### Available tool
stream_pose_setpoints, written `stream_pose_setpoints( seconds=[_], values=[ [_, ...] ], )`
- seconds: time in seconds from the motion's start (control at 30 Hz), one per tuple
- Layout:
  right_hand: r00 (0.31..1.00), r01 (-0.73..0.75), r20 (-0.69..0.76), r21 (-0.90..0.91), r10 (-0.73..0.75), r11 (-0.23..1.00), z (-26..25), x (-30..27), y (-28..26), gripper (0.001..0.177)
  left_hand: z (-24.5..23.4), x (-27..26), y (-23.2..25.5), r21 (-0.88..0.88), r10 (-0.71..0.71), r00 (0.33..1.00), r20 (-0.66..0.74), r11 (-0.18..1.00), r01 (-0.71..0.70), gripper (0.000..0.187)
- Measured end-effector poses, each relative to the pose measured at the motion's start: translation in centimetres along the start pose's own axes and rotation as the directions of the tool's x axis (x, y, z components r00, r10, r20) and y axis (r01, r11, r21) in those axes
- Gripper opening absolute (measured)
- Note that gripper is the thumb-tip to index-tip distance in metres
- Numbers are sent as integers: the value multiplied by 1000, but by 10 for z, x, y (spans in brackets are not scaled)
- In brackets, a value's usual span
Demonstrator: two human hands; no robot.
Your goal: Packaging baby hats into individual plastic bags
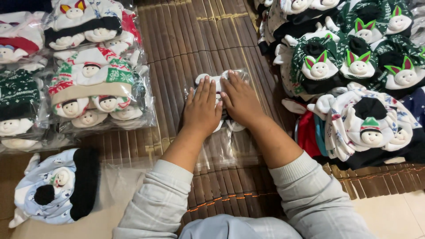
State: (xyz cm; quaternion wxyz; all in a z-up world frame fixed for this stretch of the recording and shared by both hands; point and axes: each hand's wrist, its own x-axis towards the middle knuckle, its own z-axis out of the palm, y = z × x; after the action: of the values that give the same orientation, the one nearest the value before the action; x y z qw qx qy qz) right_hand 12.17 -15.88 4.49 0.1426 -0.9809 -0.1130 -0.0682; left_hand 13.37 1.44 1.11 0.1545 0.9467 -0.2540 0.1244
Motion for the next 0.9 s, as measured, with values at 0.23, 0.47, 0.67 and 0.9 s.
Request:
stream_pose_setpoints(
  seconds=[0.23, 0.47, 0.67, 0.9],
  values=[
    [1000, -9, 18, -83, 10, 997, 7, 3, 3, 56, -3, 3, 3, 16, -23, 999, 25, 1000, 22, 70],
    [999, -43, 25, 103, 41, 994, 23, 7, 24, 54, 1, -2, 4, 17, -43, 997, 60, 999, 42, 71],
    [923, -74, -329, 352, 198, 933, 18, 29, 79, 35, -3, -2, 6, 30, -44, 997, 56, 999, 43, 70],
    [918, -386, 167, 157, 361, 909, 1, 70, 106, 21, -12, -1, 8, -1, -54, 990, 134, 999, 55, 70]
  ],
)
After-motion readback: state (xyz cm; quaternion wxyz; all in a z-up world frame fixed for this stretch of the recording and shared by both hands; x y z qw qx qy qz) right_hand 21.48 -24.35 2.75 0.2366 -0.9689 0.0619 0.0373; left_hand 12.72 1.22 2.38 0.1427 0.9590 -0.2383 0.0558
